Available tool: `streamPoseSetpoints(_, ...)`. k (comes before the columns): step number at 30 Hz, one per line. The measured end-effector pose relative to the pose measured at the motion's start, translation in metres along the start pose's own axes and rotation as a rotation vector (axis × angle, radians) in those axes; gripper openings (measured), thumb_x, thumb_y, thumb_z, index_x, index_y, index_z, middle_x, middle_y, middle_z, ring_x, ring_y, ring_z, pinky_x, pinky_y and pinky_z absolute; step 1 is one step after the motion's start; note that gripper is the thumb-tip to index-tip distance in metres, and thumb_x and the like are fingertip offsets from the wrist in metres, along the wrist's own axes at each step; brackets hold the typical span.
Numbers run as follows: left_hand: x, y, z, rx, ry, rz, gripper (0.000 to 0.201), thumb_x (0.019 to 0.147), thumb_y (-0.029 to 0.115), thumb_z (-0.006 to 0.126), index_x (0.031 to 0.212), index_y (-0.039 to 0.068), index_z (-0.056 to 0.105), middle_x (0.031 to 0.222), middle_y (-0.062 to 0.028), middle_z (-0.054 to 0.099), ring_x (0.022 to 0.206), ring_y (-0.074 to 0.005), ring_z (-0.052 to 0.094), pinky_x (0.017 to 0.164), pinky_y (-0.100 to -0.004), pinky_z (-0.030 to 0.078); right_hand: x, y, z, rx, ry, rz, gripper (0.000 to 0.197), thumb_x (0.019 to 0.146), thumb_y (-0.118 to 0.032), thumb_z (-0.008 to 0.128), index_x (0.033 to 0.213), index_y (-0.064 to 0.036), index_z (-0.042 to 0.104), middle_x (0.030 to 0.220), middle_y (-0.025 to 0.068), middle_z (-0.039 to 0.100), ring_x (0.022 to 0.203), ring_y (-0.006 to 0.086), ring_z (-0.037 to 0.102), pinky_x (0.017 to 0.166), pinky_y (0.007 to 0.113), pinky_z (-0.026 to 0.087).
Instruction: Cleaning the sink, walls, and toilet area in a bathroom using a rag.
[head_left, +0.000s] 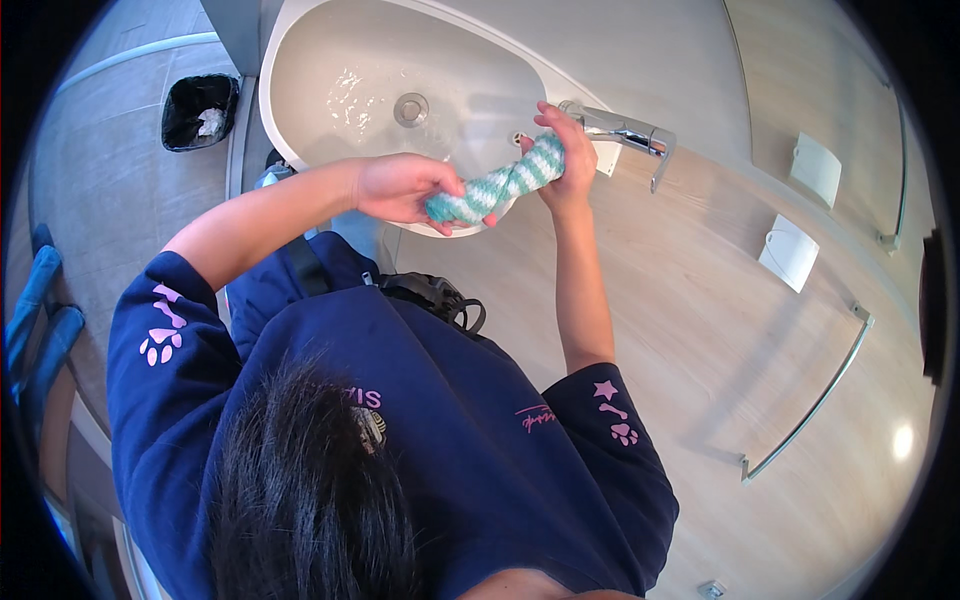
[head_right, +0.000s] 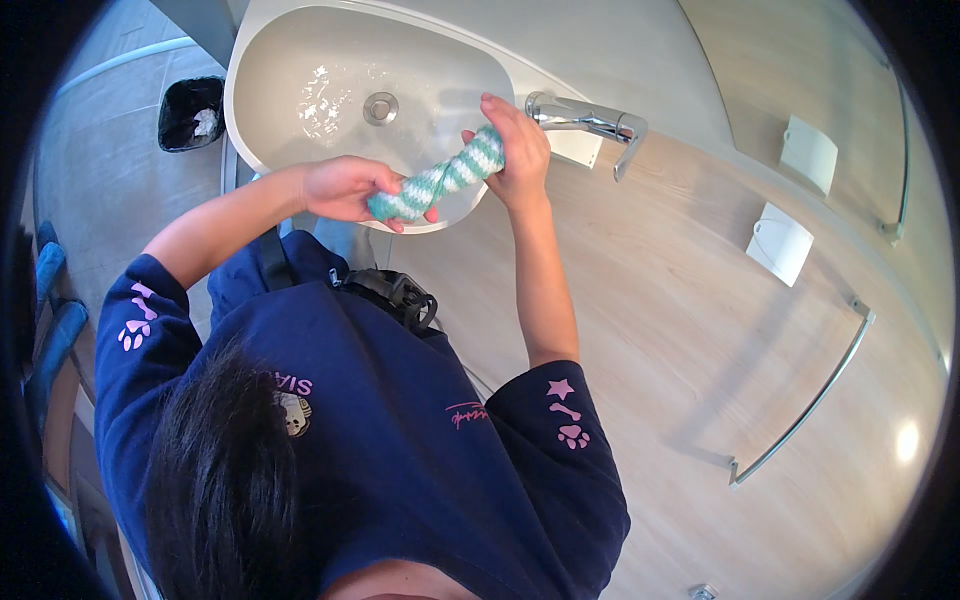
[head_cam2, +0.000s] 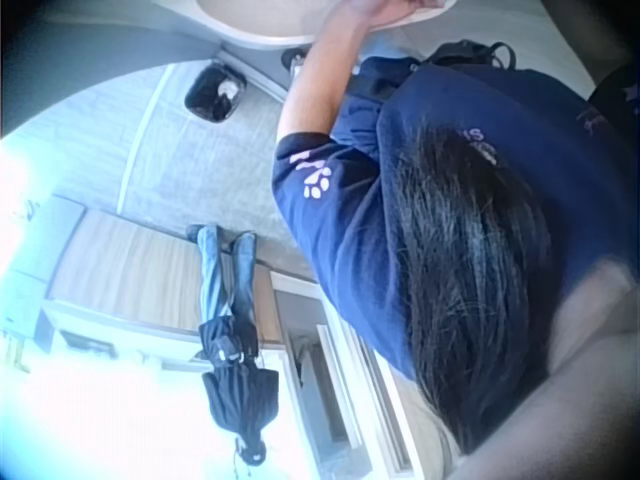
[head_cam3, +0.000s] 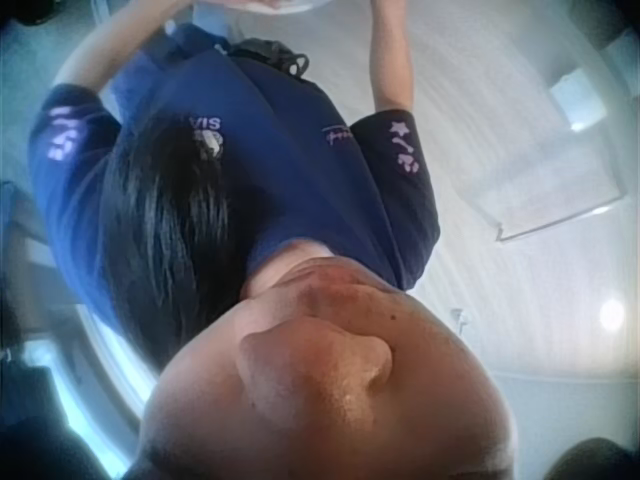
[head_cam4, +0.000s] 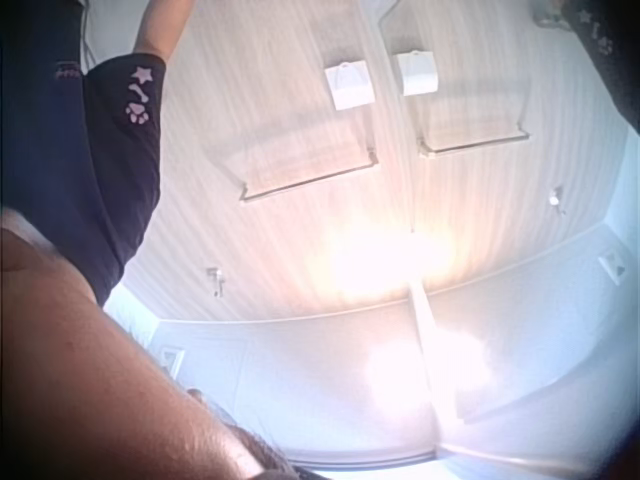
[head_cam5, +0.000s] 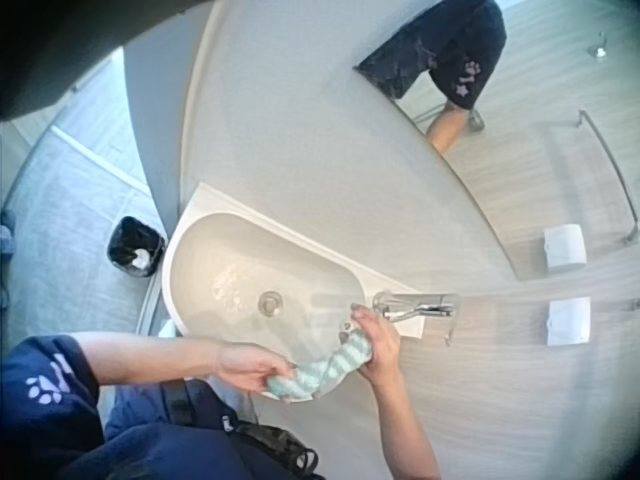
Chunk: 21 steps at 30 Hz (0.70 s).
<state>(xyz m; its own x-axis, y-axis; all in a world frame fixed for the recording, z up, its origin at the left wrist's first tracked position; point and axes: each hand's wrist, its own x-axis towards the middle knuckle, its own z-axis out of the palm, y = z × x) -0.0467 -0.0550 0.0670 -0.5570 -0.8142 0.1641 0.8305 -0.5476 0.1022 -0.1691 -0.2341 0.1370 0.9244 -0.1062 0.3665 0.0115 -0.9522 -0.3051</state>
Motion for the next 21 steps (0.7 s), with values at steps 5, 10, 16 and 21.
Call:
streamPoseSetpoints(5, -0.003, 0.007, -0.002, 0.226, 0.047, -0.035, 0.045, 0.083, 0.027, 0.057, 0.115, -0.003, 0.045, 0.105, -0.0063, 0.053, 0.094, -0.0126, 0.050, 0.082, -0.0268, 0.043, 0.004, 0.000, 0.000, -0.057, 0.049, -0.070, 0.032, 0.061, -0.005, 0.070, 0.090, -0.0050, 0.058, 0.095, 0.0127, 0.061, 0.075, 0.0240, 0.061, 0.060, 0.031, 0.048)
streamPoseSetpoints(10, 0.004, 0.008, -0.006, 0.381, 0.090, -0.120, 0.046, 0.076, 0.021, 0.067, 0.110, -0.003, 0.047, 0.100, -0.0057, 0.054, 0.089, -0.0111, 0.054, 0.082, -0.0262, 0.045, 0.003, -0.004, 0.002, 0.006, 0.052, -0.059, 0.027, 0.057, -0.003, 0.069, 0.082, -0.0063, 0.061, 0.095, 0.0119, 0.061, 0.073, 0.0216, 0.061, 0.058, 0.030, 0.048)
streamPoseSetpoints(16, 0.008, 0.002, 0.009, 0.290, 0.071, -0.145, 0.033, 0.074, 0.019, 0.067, 0.097, 0.000, 0.051, 0.085, -0.0025, 0.053, 0.081, -0.0123, 0.054, 0.081, -0.0291, 0.045, 0.008, -0.006, -0.001, 0.043, 0.064, -0.103, 0.024, 0.057, -0.006, 0.071, 0.078, -0.0061, 0.060, 0.094, 0.0123, 0.061, 0.073, 0.0229, 0.061, 0.057, 0.030, 0.047)
streamPoseSetpoints(21, 0.012, -0.002, 0.001, 0.318, 0.115, -0.163, 0.029, 0.075, 0.024, 0.065, 0.090, 0.003, 0.052, 0.077, -0.0005, 0.050, 0.067, -0.0091, 0.050, 0.076, -0.0281, 0.045, 0.009, -0.007, -0.004, 0.043, 0.046, -0.073, 0.022, 0.058, -0.007, 0.072, 0.072, -0.0051, 0.056, 0.090, 0.0122, 0.061, 0.072, 0.0236, 0.061, 0.056, 0.030, 0.047)
